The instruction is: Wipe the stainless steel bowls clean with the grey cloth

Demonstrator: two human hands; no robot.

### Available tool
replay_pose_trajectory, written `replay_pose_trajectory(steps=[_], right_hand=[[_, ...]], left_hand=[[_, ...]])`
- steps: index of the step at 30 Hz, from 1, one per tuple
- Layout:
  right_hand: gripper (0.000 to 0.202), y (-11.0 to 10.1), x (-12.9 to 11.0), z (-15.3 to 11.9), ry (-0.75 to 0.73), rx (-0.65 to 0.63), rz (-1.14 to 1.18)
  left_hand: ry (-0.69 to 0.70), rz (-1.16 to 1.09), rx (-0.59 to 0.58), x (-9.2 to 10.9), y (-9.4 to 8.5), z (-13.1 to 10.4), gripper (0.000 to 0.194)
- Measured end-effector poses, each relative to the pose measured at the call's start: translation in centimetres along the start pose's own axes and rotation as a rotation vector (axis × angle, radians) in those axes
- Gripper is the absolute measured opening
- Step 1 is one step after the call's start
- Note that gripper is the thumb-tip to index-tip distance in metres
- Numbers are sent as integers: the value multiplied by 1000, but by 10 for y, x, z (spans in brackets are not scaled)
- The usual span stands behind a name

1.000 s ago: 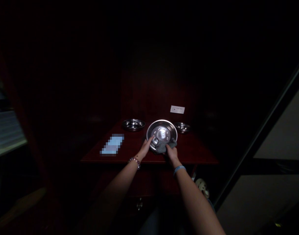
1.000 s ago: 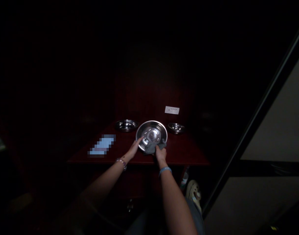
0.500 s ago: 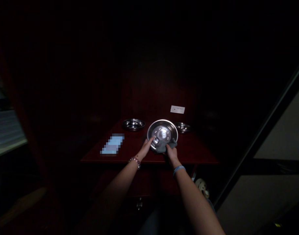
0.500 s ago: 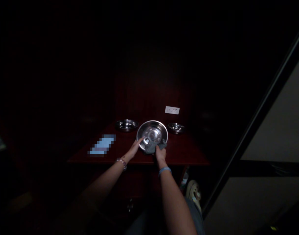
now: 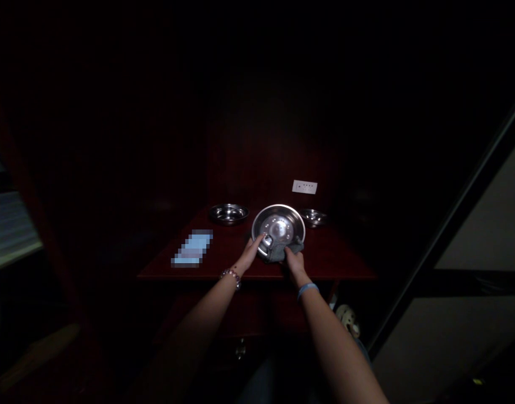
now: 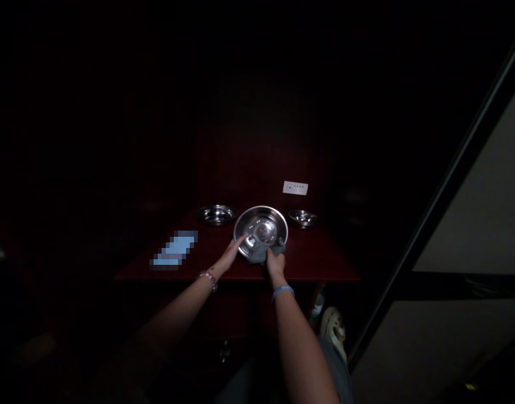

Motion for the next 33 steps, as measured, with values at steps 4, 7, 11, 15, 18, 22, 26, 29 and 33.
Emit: replay_pose_trajectory(steps=[4,7,11,15,18,22,26,29,33], right_hand=[[28,1,-1,-1,6,-3,7],[28,1,-1,-2,7,-2,17],[26,1,-3,-5,18,8,30],[25,-1,-4,-6,31,22,36],[24,-2,-5,-7,21,20,44],[27,-2,-7,-9,11,19,30],[28,-2,-7,-9,19,22,49],[29,-2,-6,-8,25,16,74],[30,-1,-6,-8,29,9,75]], left_hand=[[-16,3,-9,0,1,-1,33],[-30,-4,3,1,1,-2,34],[-12,-1,8,3,1,-3,32],[-16,19,-7,3,1,-3,30],[-19,24,-10,2,1,-3,31],[-14,42,1,2,0,-3,31],[-14,31,-11,-1,2,-1,29],[-1,16,-46,-6,3,2,31],[40,31,-102,-10,4,3,38]])
Point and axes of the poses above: each hand's wrist, its own z-axis towards the middle knuckle, its own y-axis out of the palm, x = y × z, the point moved 2 cm from there along z, towards the middle knuckle, and after that the axes turned 10 degrees about x, right-handed, at the moved point
